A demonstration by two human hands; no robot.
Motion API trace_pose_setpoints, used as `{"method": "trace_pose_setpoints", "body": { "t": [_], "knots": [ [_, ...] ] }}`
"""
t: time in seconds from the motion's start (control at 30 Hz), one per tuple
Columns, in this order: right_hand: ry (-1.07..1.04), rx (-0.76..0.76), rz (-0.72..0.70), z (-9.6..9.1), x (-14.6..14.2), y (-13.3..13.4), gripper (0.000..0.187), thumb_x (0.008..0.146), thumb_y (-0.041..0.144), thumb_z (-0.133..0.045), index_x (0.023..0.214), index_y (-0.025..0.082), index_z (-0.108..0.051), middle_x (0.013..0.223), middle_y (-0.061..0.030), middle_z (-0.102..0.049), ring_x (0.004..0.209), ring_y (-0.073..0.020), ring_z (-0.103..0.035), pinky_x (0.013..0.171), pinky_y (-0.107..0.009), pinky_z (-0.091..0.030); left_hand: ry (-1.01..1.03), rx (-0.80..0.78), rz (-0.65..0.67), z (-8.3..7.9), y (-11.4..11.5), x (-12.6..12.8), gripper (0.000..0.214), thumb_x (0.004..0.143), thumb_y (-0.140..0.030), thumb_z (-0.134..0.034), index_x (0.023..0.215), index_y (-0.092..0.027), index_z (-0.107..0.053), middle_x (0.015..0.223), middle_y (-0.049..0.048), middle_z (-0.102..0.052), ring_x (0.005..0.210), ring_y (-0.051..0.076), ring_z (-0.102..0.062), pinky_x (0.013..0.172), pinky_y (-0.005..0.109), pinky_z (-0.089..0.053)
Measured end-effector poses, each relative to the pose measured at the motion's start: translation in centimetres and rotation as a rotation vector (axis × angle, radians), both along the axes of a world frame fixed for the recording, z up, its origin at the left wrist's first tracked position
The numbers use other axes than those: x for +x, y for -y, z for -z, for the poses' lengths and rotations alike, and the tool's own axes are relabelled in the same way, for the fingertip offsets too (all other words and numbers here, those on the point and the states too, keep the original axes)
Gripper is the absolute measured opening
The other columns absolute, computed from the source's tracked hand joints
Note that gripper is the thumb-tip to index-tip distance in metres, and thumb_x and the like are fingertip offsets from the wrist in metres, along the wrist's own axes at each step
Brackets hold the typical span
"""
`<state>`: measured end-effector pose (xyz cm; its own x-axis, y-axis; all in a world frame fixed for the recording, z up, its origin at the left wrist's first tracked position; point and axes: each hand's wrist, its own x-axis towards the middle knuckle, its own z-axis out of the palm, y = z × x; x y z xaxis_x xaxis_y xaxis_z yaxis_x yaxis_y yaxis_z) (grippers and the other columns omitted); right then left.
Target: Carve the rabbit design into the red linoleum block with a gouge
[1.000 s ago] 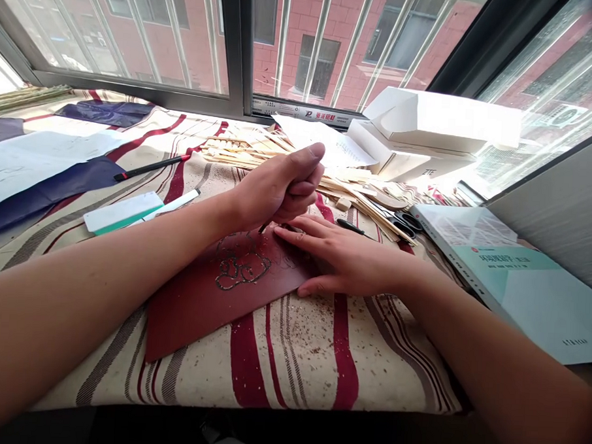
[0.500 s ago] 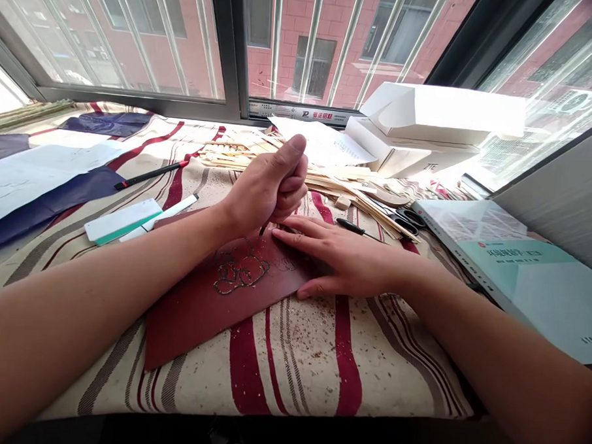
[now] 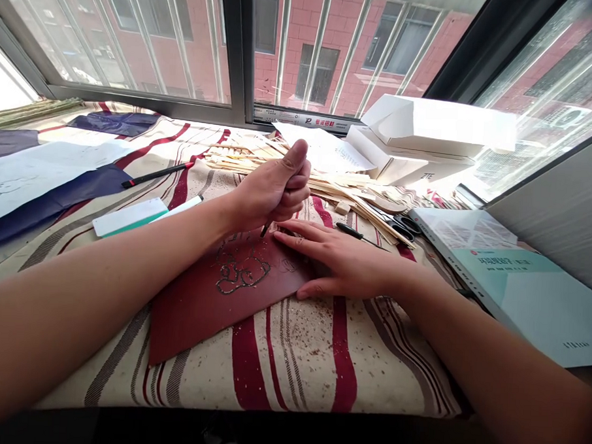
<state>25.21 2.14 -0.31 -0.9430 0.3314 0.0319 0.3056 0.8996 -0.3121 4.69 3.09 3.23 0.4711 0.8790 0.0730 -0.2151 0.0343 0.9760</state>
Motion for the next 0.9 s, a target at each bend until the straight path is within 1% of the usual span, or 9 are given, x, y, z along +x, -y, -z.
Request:
{"method": "trace_pose_setpoints", "body": {
  "t": [0.13, 0.27, 0.33, 0.47, 0.53, 0.63, 0.7, 0.77, 0.9],
  "knots": [
    [-0.009, -0.016, 0.018, 0.0, 0.1, 0.2, 0.091, 0.101, 0.061, -0.066, 0.174, 0.017, -0.032, 0.181, -0.0207, -0.026, 0.167, -0.0355, -0.029, 0.132, -0.059, -0.033, 0.027, 0.175, -0.217, 0.6, 0.9, 1.0, 0.062, 0.113, -0.041, -0.044, 0.056, -0.023, -0.035, 0.043, -0.0068, -0.026, 0.036, 0.005, -0.02, 0.037, 0.022, -0.017],
    [-0.012, -0.047, 0.027, -0.1, 0.1, 0.4, 0.092, 0.101, 0.059, -0.066, 0.175, 0.018, -0.03, 0.183, -0.0193, -0.021, 0.168, -0.0354, -0.027, 0.133, -0.058, -0.032, 0.155, 0.225, -0.429, 1.0, 1.4, 1.1, 0.062, 0.108, -0.045, -0.057, 0.056, -0.024, -0.032, 0.043, -0.0072, -0.027, 0.036, 0.006, -0.022, 0.035, 0.024, -0.017],
    [-0.001, -0.048, 0.036, -0.1, 0.1, 0.4, 0.092, 0.101, 0.059, -0.066, 0.174, 0.015, -0.03, 0.182, -0.0204, -0.022, 0.168, -0.0359, -0.027, 0.133, -0.058, -0.031, 0.156, 0.175, -0.375, 1.0, 1.2, 0.6, 0.062, 0.11, -0.047, -0.052, 0.056, -0.023, -0.035, 0.043, -0.0074, -0.028, 0.035, 0.006, -0.021, 0.035, 0.023, -0.017],
    [-0.007, -0.047, 0.04, 0.0, 0.1, 0.2, 0.093, 0.1, 0.059, -0.068, 0.174, 0.017, -0.031, 0.181, -0.0219, -0.024, 0.168, -0.0377, -0.027, 0.133, -0.061, -0.031, 0.061, -0.005, -0.013, 0.3, 0.3, -0.8, 0.067, 0.112, -0.057, -0.041, 0.056, -0.022, -0.037, 0.042, -0.0087, -0.024, 0.033, 0.005, -0.016, 0.035, 0.018, -0.016],
    [-0.012, -0.046, 0.034, 0.1, 0.2, 0.2, 0.093, 0.1, 0.059, -0.068, 0.175, 0.019, -0.03, 0.182, -0.0211, -0.024, 0.168, -0.0375, -0.028, 0.132, -0.061, -0.031, 0.058, -0.055, 0.042, 0.0, -0.1, -1.1, 0.069, 0.11, -0.063, -0.041, 0.055, -0.022, -0.033, 0.043, -0.0094, -0.02, 0.031, 0.004, -0.014, 0.034, 0.017, -0.014],
    [-0.005, -0.034, 0.031, 0.1, 0.2, 0.2, 0.093, 0.101, 0.06, -0.066, 0.175, 0.018, -0.03, 0.181, -0.0212, -0.025, 0.168, -0.0367, -0.028, 0.133, -0.059, -0.031, 0.033, -0.061, 0.068, -0.2, -0.2, -1.0, 0.07, 0.112, -0.062, -0.031, 0.055, -0.022, -0.036, 0.042, -0.0087, -0.021, 0.032, 0.004, -0.013, 0.034, 0.018, -0.013],
    [0.002, -0.031, 0.029, 0.0, 0.1, 0.2, 0.093, 0.101, 0.061, -0.065, 0.175, 0.016, -0.03, 0.182, -0.0214, -0.024, 0.168, -0.0365, -0.027, 0.133, -0.057, -0.03, 0.058, -0.029, -0.022, -0.1, 0.1, -0.6, 0.069, 0.113, -0.06, -0.032, 0.056, -0.022, -0.036, 0.043, -0.0086, -0.022, 0.033, 0.004, -0.014, 0.034, 0.018, -0.012],
    [0.009, -0.039, 0.027, -0.1, 0.1, 0.3, 0.093, 0.101, 0.06, -0.065, 0.175, 0.015, -0.029, 0.182, -0.0214, -0.022, 0.168, -0.0367, -0.026, 0.134, -0.057, -0.03, 0.099, 0.024, -0.203, 0.2, 0.6, 0.1, 0.067, 0.112, -0.059, -0.038, 0.057, -0.023, -0.033, 0.043, -0.0085, -0.023, 0.033, 0.004, -0.016, 0.034, 0.019, -0.012],
    [0.007, -0.04, 0.01, -0.2, 0.1, 0.3, 0.092, 0.102, 0.06, -0.064, 0.175, 0.016, -0.029, 0.182, -0.0207, -0.021, 0.169, -0.0361, -0.025, 0.134, -0.058, -0.03, 0.109, 0.256, -0.469, 1.1, 1.4, 1.1, 0.065, 0.11, -0.055, -0.05, 0.054, -0.024, -0.036, 0.043, -0.0066, -0.027, 0.035, 0.006, -0.024, 0.034, 0.024, -0.018]
  ]
}}
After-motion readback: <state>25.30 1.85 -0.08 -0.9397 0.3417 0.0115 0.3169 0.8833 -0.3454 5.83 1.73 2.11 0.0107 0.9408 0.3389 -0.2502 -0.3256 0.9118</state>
